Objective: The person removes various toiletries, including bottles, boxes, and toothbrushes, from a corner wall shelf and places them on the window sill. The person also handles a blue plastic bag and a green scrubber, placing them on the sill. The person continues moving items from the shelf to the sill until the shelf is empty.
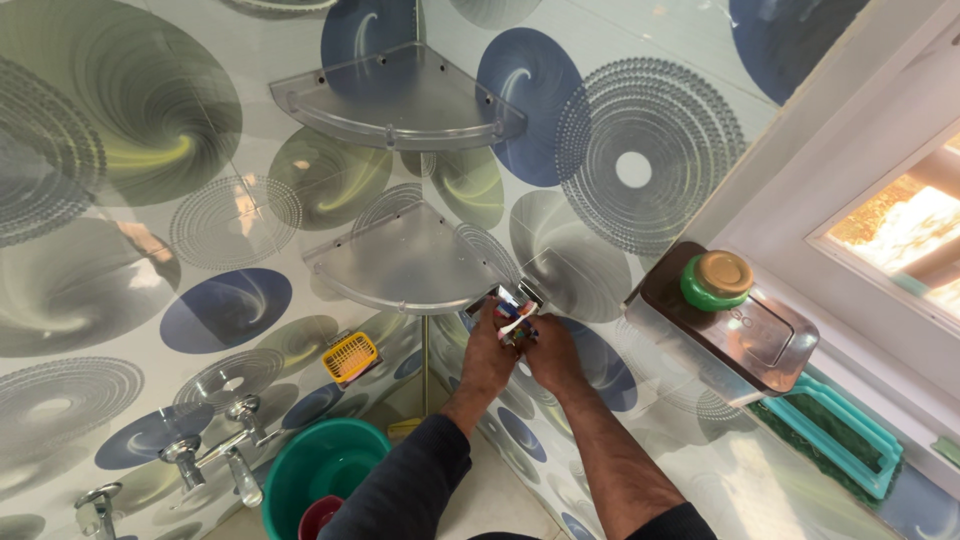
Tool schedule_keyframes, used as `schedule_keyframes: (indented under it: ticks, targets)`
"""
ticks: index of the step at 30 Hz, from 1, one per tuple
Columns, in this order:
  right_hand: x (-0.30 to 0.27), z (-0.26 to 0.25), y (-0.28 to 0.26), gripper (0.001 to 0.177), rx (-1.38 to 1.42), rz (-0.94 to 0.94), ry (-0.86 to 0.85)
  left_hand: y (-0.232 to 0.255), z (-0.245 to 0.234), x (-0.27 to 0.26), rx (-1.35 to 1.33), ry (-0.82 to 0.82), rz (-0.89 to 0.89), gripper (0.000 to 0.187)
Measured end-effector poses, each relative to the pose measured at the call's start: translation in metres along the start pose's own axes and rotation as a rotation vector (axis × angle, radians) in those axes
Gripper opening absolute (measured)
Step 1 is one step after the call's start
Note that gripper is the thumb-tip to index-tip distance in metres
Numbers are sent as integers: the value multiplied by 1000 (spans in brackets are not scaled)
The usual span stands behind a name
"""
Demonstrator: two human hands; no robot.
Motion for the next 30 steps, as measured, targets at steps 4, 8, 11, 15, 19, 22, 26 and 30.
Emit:
schedule_keyframes:
  ticks: [4, 8, 11, 15, 19, 22, 26, 30]
  targets:
    - [-1, -6, -12, 22, 35, 18, 45, 1, -1, -1, -25, 3, 34, 77]
    - [0, -26, -33, 15, 58, 18, 130, 1, 0, -2, -3, 26, 79, 70]
    - [3, -42, -57, 12, 44, -54, 168, -1, 1, -2, 47, 15, 83, 75]
    - [5, -69, -101, 14, 32, -228, 201, -9, 4, -1, 58, -25, -13, 74]
    - [9, -100, -123, 23, 37, -64, 186, -6, 3, 3, 18, 4, 24, 72]
    - [6, -120, -143, 24, 114, -64, 190, -12, 1, 5, -154, 44, -71, 60]
    - [5, -124, -151, 25, 207, -46, 166, -17, -18, 5, -491, 138, -57, 33]
    - [9, -86, -144, 25, 283, 22, 54, -2, -30, -1, -547, 61, 199, 34]
Point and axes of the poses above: each hand's wrist, its own x-axis towards the middle knuckle, its own z-axis out of the palm, y = z × x, the point moved 8 cm from there along x, towards the middle knuckle, and after that the axes turned 4 degrees about x, right-handed, at the moved point
